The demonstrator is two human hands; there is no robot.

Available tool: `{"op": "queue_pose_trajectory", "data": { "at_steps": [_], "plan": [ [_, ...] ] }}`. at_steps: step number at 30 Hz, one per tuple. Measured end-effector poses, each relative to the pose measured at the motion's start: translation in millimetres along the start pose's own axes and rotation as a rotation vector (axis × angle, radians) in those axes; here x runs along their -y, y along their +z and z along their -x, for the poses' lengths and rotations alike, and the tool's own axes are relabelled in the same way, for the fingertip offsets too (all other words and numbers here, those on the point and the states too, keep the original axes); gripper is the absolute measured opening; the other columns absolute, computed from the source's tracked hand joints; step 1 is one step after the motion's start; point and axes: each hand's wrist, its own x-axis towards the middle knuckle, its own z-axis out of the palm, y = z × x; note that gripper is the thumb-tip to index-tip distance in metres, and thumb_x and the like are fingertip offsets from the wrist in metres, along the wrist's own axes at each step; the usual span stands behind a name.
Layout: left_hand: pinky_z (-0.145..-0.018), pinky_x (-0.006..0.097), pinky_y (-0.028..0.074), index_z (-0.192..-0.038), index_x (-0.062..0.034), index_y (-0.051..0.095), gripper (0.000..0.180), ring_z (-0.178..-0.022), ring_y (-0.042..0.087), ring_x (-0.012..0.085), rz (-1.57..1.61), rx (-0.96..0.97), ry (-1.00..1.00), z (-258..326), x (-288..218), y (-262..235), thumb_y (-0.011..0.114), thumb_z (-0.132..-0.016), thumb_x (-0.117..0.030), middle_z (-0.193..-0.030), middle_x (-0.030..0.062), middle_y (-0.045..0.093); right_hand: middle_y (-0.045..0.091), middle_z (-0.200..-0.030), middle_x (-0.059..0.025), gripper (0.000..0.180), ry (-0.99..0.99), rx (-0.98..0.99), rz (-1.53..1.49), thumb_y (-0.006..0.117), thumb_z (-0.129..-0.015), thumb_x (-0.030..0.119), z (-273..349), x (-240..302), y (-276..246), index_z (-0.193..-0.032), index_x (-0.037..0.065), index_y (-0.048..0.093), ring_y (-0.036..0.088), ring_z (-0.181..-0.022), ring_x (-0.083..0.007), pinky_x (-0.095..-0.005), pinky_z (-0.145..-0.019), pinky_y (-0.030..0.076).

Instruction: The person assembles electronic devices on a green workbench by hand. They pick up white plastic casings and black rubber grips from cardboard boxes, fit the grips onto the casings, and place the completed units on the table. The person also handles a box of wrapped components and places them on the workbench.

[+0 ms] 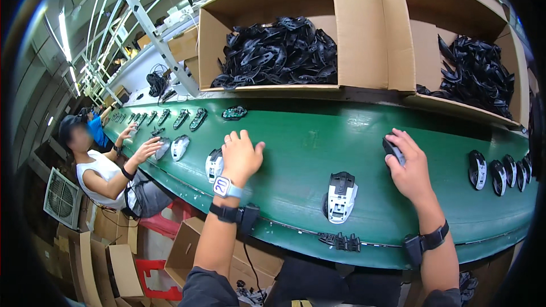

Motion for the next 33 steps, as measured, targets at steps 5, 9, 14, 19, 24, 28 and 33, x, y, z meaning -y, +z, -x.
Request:
{"op": "queue_pose_trajectory", "data": {
  "at_steps": [5,9,14,19,24,28,33],
  "plan": [
    [-0.123,0.058,0.034,-0.155,0.0012,0.042,0.078,-0.155,0.030,0.0463,0.043,0.161,-0.160,-93,57,42,0.056,-0.102,-0.054,-0.165,0.0271,0.038,0.064,-0.144,-0.0220,0.044,-0.047,0.133,0.119,0.071,-0.084,0.012,9,-21,28,-0.127,0.006,0.072,0.054,-0.140,-0.0468,-0.0495,-0.117,0.045],
    [-0.127,0.066,0.020,-0.163,-0.0028,0.034,0.094,-0.162,0.019,0.0399,0.021,0.337,-0.237,-117,59,57,0.053,-0.099,-0.069,-0.171,0.0209,0.033,0.062,-0.146,-0.0215,0.043,-0.036,0.184,0.102,0.073,-0.084,0.013,14,-22,27,-0.127,0.007,0.072,0.053,-0.140,-0.0450,-0.0497,-0.119,0.043],
    [-0.125,0.066,0.021,-0.152,-0.0131,0.058,0.076,-0.153,0.037,0.0414,0.036,0.339,0.042,-91,-23,14,0.046,-0.102,-0.070,-0.159,0.0174,0.049,0.057,-0.148,-0.0233,0.043,-0.031,0.143,0.197,0.077,-0.085,0.018,14,-21,16,-0.127,0.009,0.073,0.051,-0.138,-0.0445,-0.0516,-0.117,0.042],
    [-0.107,0.045,0.050,-0.142,-0.0076,0.063,0.054,-0.127,0.062,0.0375,0.810,0.414,0.508,-17,-127,-16,0.066,-0.102,-0.044,-0.145,0.0206,0.059,0.055,-0.146,-0.0227,0.043,-0.008,0.090,0.287,0.078,-0.086,0.018,17,-31,18,-0.128,0.013,0.074,0.054,-0.131,-0.0435,-0.0528,-0.110,0.046],
    [-0.109,0.040,0.048,-0.137,0.0007,0.059,0.046,-0.127,0.061,0.0289,0.736,0.256,0.504,-2,-163,7,0.063,-0.106,-0.033,-0.135,0.0195,0.065,0.065,-0.135,-0.0225,0.039,0.074,-0.279,0.142,0.077,-0.086,0.014,-12,-46,-1,-0.125,0.009,0.075,0.064,-0.122,-0.0410,-0.0476,-0.107,0.050],
    [-0.114,0.039,0.045,-0.143,-0.0003,0.057,0.044,-0.131,0.059,0.0276,1.000,0.655,0.747,19,-182,13,0.055,-0.111,-0.031,-0.138,0.0175,0.065,0.072,-0.127,-0.0227,0.035,0.073,-0.395,-0.043,0.074,-0.085,0.010,-21,-47,-22,-0.118,0.003,0.076,0.071,-0.116,-0.0374,-0.0408,-0.103,0.055],
    [-0.118,0.045,0.039,-0.137,-0.0043,0.062,0.042,-0.140,0.053,0.0341,1.007,0.658,0.728,29,-168,-4,0.055,-0.109,-0.035,-0.143,0.0191,0.062,0.071,-0.130,-0.0240,0.034,0.018,-0.229,-0.036,0.074,-0.087,0.009,-17,-38,-16,-0.120,0.003,0.076,0.070,-0.121,-0.0387,-0.0407,-0.107,0.054]
  ]
}}
